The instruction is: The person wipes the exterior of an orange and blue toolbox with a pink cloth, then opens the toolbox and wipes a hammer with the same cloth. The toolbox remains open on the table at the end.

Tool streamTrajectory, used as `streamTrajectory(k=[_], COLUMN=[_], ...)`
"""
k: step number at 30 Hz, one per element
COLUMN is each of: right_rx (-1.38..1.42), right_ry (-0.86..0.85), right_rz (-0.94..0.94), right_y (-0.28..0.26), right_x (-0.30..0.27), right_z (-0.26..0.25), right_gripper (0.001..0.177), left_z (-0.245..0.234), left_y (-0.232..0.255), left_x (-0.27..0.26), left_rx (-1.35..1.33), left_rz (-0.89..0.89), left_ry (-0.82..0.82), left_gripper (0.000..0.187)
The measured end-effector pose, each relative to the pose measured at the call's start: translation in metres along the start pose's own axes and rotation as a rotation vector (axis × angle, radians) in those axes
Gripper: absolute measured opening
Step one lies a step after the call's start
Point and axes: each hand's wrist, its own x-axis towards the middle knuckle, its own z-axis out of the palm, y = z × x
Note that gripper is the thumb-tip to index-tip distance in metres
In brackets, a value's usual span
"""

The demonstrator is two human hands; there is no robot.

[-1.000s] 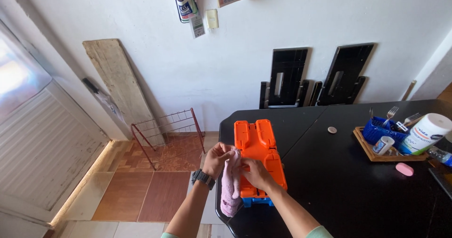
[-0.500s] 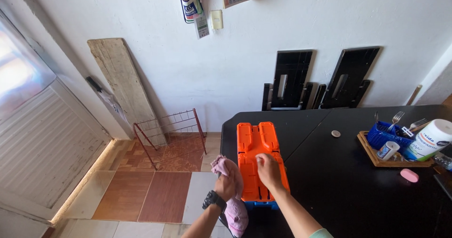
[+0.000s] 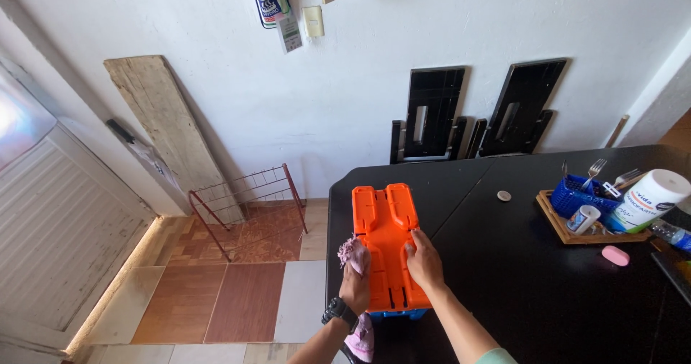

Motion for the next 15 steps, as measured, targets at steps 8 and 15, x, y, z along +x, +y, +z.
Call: streamTrajectory(k=[8, 15], right_rx=[-0.023, -0.048], right_ry=[-0.064, -0.113], right_rz=[0.082, 0.123], right_y=[-0.031, -0.039], right_x=[-0.01, -0.014], right_z=[-0.024, -0.029], right_gripper=[0.047, 0.048], left_z=[0.02, 0.009], left_y=[-0.064, -0.035], left_x=[0.086, 0.088], left_rx=[0.185, 0.296], left_rz=[0.234, 0.0], left_ry=[-0.009, -0.01], left_gripper=[0.069, 0.057])
